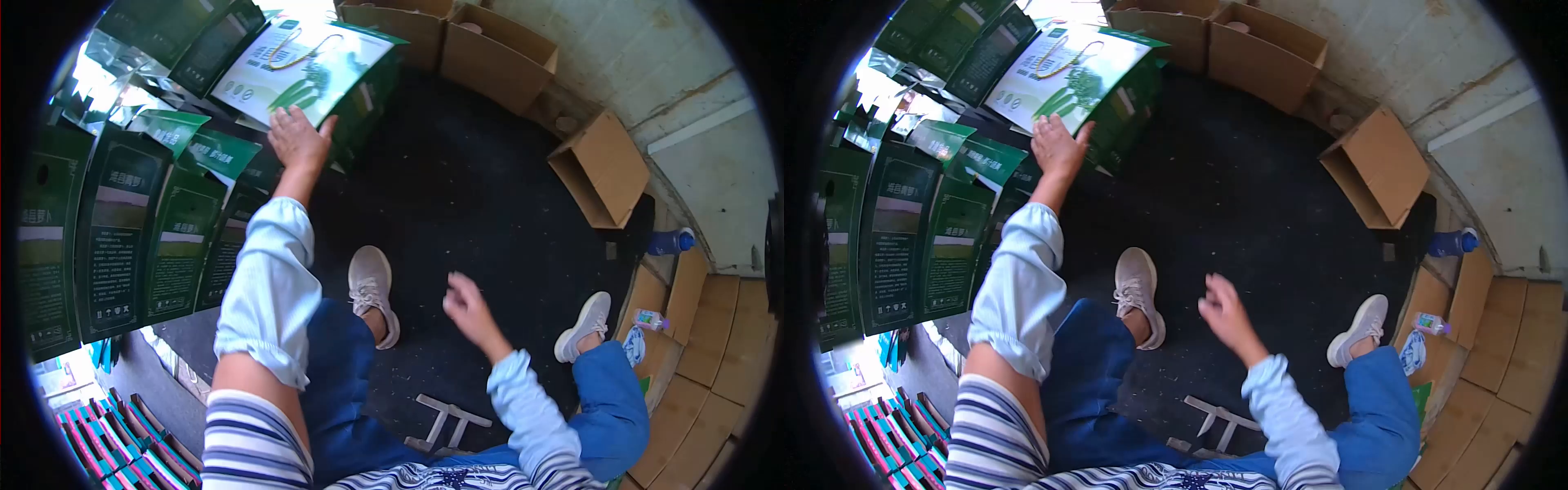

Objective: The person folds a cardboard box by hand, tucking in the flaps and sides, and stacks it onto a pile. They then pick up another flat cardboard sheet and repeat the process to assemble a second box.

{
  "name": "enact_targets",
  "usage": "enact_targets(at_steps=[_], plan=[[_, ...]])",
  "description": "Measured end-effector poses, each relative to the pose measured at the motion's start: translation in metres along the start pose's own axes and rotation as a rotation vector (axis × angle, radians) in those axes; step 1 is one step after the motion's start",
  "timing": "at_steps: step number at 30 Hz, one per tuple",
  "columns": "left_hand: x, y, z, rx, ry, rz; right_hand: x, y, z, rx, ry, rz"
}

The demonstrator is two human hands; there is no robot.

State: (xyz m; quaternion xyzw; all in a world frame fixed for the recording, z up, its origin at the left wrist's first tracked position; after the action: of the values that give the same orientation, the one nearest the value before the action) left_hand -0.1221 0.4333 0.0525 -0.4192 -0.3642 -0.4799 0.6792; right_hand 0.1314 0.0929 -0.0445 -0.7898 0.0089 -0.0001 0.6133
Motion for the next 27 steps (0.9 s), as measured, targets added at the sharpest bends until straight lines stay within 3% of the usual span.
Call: enact_targets(at_steps=[2, 4, 7, 8, 10, 12, 14, 15, 16, 17, 20, 23, 27], plan=[[-0.005, -0.001, 0.014, -0.012, -0.099, 0.041, 0.001, 0.021, -0.063, -0.176, 0.112, 0.043], [-0.009, -0.006, 0.031, -0.054, -0.265, 0.051, -0.007, 0.025, -0.101, -0.182, 0.165, 0.002], [0.050, -0.008, 0.022, -0.081, -0.549, 0.094, -0.024, -0.007, -0.125, -0.227, 0.100, 0.086], [0.051, -0.009, 0.014, -0.127, -0.491, 0.125, -0.026, -0.022, -0.131, -0.198, 0.090, 0.079], [0.061, 0.004, -0.025, -0.367, -0.057, 0.124, -0.028, -0.049, -0.153, -0.159, 0.076, 0.072], [0.106, 0.020, -0.086, -0.665, -0.092, -0.145, -0.030, -0.062, -0.176, -0.167, 0.036, 0.108], [0.122, 0.017, -0.141, -0.898, -0.565, -0.591, -0.026, -0.077, -0.211, -0.176, 0.006, 0.059], [0.152, 0.012, -0.166, -0.939, -0.955, -0.718, -0.024, -0.078, -0.228, -0.166, -0.012, 0.015], [0.179, 0.003, -0.184, -0.987, -1.135, -0.797, -0.023, -0.077, -0.243, -0.155, -0.041, -0.028], [0.198, -0.012, -0.199, -0.892, -1.308, -0.901, -0.024, -0.077, -0.258, -0.142, -0.080, -0.071], [0.250, -0.040, -0.213, -0.886, -1.211, -0.968, -0.016, -0.076, -0.293, -0.116, -0.051, -0.091], [0.313, -0.046, -0.234, -1.062, -1.007, -1.068, -0.004, -0.091, -0.311, -0.016, 0.044, -0.090], [0.383, -0.026, -0.278, -1.116, -0.541, -0.567, 0.009, -0.129, -0.330, 0.212, 0.225, -0.068]])
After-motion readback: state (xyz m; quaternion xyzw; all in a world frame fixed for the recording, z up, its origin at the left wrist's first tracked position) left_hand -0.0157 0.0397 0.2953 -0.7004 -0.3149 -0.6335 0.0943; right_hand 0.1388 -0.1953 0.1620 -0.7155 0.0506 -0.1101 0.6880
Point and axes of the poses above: each hand's wrist, its own z-axis towards the middle knuckle, its own x-axis out of the back of the hand, y = z × x, the point moved 3 cm from there along z, towards the middle knuckle, and after that the axes turned 15 degrees about z, right-handed, at the moved point
